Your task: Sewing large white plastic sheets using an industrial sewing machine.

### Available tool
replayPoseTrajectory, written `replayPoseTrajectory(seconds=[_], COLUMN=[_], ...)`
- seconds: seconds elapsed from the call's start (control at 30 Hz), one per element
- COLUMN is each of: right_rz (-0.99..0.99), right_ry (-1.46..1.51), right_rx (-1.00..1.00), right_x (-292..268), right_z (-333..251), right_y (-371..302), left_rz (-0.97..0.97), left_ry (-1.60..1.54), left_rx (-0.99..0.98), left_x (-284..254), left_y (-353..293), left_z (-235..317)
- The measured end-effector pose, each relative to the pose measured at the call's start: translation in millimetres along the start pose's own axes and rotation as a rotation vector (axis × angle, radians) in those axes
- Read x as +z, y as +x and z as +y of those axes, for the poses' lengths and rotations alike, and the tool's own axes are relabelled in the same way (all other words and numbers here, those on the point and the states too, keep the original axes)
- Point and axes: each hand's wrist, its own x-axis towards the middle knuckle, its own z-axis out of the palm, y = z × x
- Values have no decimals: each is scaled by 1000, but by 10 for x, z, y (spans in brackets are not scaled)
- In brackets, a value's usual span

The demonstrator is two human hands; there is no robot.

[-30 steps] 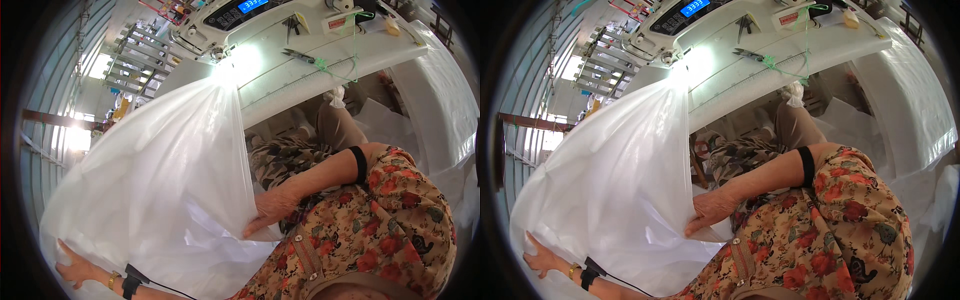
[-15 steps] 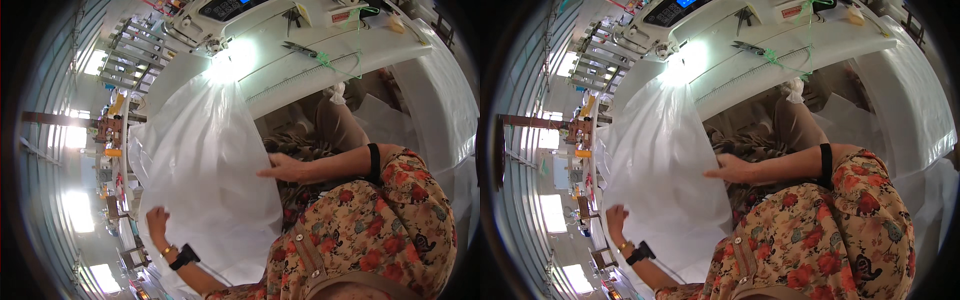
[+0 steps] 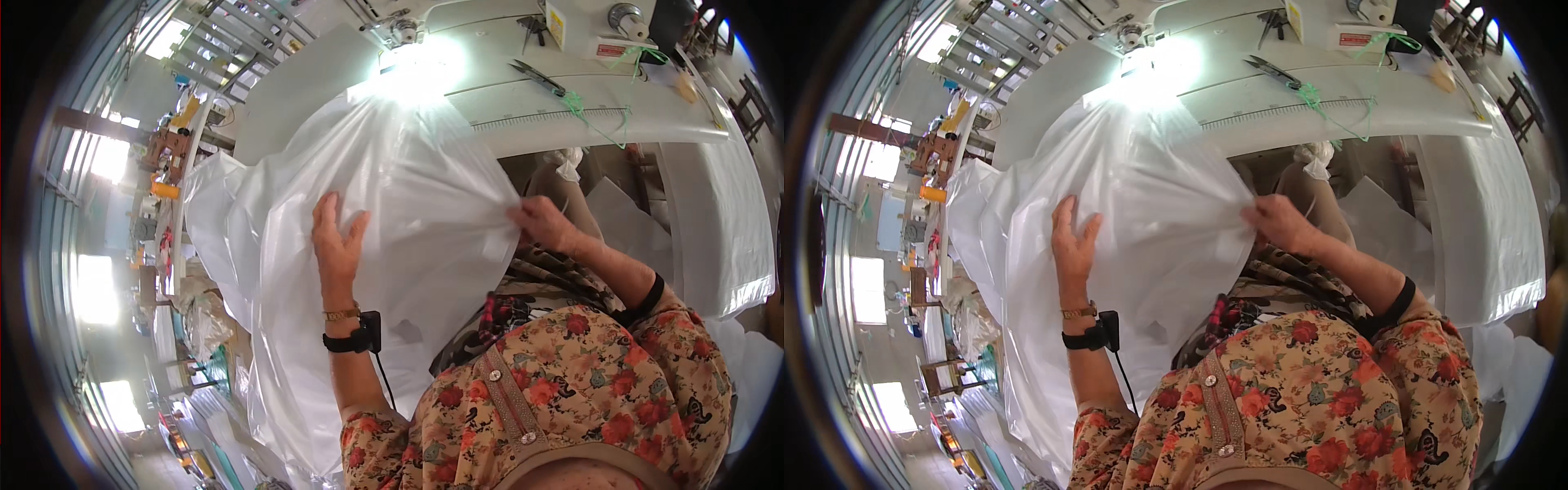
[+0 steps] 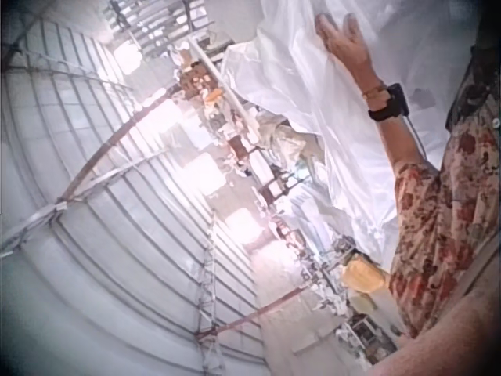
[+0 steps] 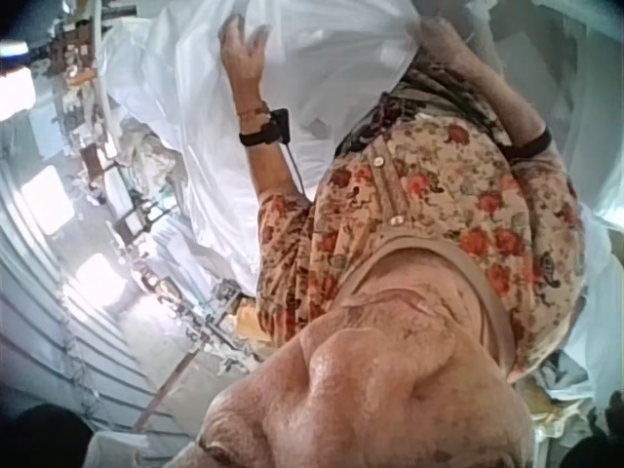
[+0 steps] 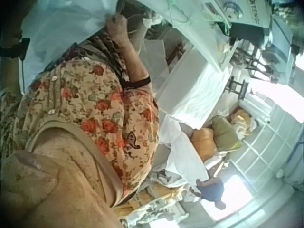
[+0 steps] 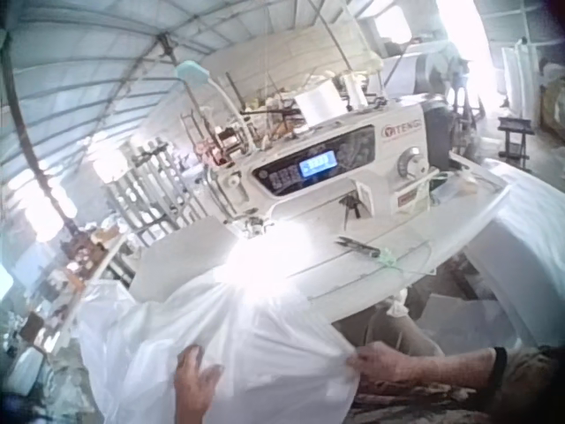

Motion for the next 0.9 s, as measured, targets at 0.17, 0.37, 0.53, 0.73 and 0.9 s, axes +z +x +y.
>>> replayPoseTrajectory(seconds=[0.17,0.37,0.53,0.73,0.9], right_rz=[353,198,-145,-69,-344], right_ry=[-1157,-843,-1206,-203,525], right_rx=[-131,-772,-356,-344,-233], right_x=[1,572,474,887,1241], right_z=[-242,-322,250,-48,-533], right_y=[75,316,649,900,871], left_rz=[80,225,291,351,555], left_ry=[247,364,267,-606,-1078], left_rx=[88,-103,-310,-740,-681], left_x=[200,369,69,-634,-971], left_y=[-520,-1256,-1749,-1742,-1516], left_z=[190,-26,-592,-268,297])
